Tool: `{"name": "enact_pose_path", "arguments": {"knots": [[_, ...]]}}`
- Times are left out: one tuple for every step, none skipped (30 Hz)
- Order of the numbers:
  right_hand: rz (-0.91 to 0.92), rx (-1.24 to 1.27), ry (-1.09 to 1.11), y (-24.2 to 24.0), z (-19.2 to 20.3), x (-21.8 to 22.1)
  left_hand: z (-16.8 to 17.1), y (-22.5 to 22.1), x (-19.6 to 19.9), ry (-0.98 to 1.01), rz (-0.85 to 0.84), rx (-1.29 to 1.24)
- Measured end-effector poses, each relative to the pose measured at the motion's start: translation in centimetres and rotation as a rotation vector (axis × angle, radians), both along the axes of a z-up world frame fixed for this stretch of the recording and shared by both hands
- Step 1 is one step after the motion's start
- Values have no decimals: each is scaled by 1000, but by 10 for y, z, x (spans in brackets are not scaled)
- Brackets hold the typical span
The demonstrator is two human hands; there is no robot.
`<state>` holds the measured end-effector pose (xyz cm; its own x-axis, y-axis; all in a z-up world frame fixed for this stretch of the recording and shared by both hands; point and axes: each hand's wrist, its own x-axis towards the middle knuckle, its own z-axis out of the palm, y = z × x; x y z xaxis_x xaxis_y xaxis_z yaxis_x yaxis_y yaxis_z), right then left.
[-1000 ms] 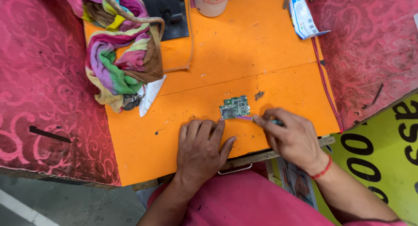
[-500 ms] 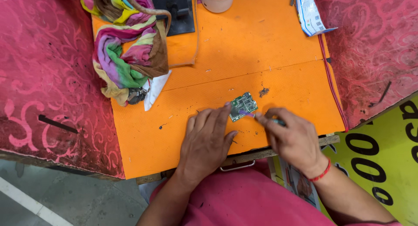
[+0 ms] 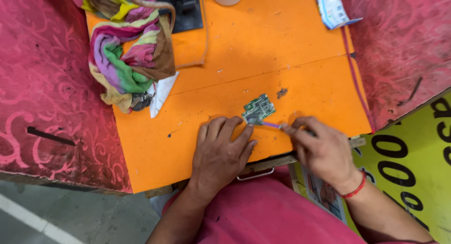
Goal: The person cleans a motherboard using a brush by hand, applying strokes across the surface of the component.
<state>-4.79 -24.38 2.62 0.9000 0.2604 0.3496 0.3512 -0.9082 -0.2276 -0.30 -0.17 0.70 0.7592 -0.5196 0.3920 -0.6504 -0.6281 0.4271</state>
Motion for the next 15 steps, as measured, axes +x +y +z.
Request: {"name": "enact_pose_path", "arguments": {"knots": [[-82,16,19,-2,-1,2,-2,1,0,3,2,0],[-163,32,38,-5,-2,9,-3,1,0,6,3,0],[-244,39,50,-9,-1,13,-4,-1,0,3,5,-8],[-156,19,25,-8,1,11,-4,-3,0,4,0,-15],[-62,9,-4,-4,1,9,-3,-2,0,1,0,-11],[31,-1,-33,-1,1,9,-1,-1,1,-2,0,-7],[-17,-3,-10,-2,2,9,0,0,0,5,5,-6],[-65,-5,12,-5,3,12,1,-1,-1,11,10,-6],[-120,-15,26,-9,4,15,2,-3,2,9,8,-13],[-73,-6,15,-11,5,17,4,-6,6,34,15,-2],[-12,4,8,-12,5,19,7,-7,7,63,37,10],[49,13,2,-13,6,21,9,-9,10,93,59,22],[90,4,-4,-13,6,23,11,-9,13,84,65,45],[131,-6,-10,-13,6,26,12,-11,18,76,71,68],[168,-24,-14,-16,7,26,12,-14,22,71,74,84]]}}
